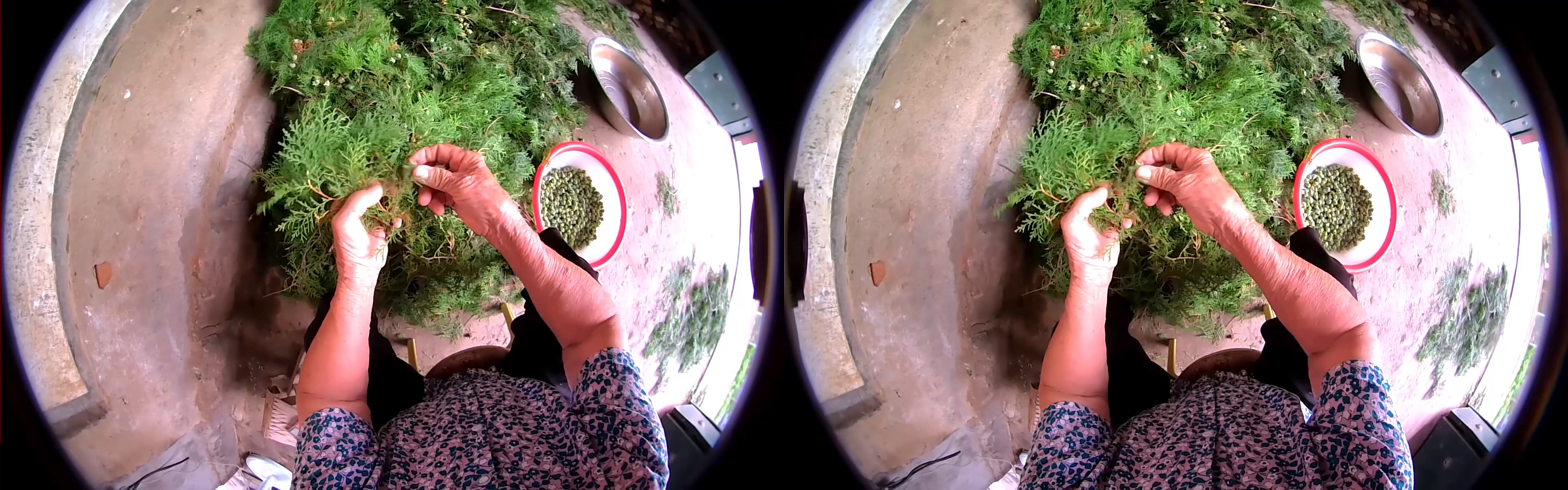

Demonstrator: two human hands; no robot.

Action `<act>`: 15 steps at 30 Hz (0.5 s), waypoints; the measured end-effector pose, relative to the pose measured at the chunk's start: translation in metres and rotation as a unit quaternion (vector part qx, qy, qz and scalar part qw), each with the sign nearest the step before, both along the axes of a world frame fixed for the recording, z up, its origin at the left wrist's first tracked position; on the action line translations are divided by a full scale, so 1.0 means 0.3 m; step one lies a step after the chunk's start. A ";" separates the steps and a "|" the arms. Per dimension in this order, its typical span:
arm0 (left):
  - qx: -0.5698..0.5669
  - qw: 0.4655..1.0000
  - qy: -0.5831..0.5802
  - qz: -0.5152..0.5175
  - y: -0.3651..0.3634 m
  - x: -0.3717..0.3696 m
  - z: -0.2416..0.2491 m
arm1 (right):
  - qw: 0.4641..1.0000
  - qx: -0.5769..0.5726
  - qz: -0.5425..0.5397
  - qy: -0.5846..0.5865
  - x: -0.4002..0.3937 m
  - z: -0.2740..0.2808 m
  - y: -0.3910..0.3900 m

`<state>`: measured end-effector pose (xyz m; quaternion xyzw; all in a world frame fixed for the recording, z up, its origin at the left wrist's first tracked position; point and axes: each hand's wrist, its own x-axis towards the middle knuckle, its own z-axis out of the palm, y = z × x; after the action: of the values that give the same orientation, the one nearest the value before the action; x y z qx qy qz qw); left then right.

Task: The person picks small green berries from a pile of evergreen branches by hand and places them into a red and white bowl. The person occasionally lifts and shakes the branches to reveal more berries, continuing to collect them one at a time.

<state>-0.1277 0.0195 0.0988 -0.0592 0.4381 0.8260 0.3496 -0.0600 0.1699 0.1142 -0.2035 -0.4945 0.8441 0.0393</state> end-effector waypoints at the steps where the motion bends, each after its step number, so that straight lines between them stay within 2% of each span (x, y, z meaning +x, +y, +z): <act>1: 0.000 1.000 0.000 0.000 0.002 0.001 0.000 | 1.000 0.000 0.000 0.000 0.000 -0.004 -0.002; 4: -0.141 0.988 0.045 -0.047 0.029 0.014 0.025 | 0.999 0.030 -0.009 0.021 -0.002 -0.007 -0.009; 5: -0.141 0.988 0.045 -0.046 0.030 0.013 0.024 | 0.999 0.030 -0.008 0.021 -0.001 -0.004 -0.014; 7: -0.132 0.981 0.117 -0.083 0.030 0.010 0.014 | 0.996 0.078 -0.006 0.042 0.000 0.001 -0.023; 8: -0.120 0.987 0.060 -0.083 0.021 -0.003 0.000 | 0.994 0.109 0.014 0.015 0.006 0.013 -0.022; 9: -0.121 0.987 0.060 -0.082 0.017 -0.004 -0.009 | 0.994 0.108 0.015 0.015 0.006 0.011 -0.025; 11: -0.141 0.981 0.084 -0.105 0.009 -0.002 -0.012 | 0.978 0.206 0.044 0.000 0.009 0.011 -0.033; 12: -0.141 0.981 0.084 -0.104 0.004 -0.002 -0.010 | 0.978 0.205 0.045 0.000 0.010 0.009 -0.035; 15: -0.258 0.899 0.288 -0.205 -0.021 0.008 0.008 | 0.957 0.282 0.054 0.041 0.013 0.004 -0.042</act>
<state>-0.1255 0.0133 0.1011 0.1843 0.7201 0.5751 0.3417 -0.0561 0.1573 0.1155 -0.1221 -0.7203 0.6792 0.0698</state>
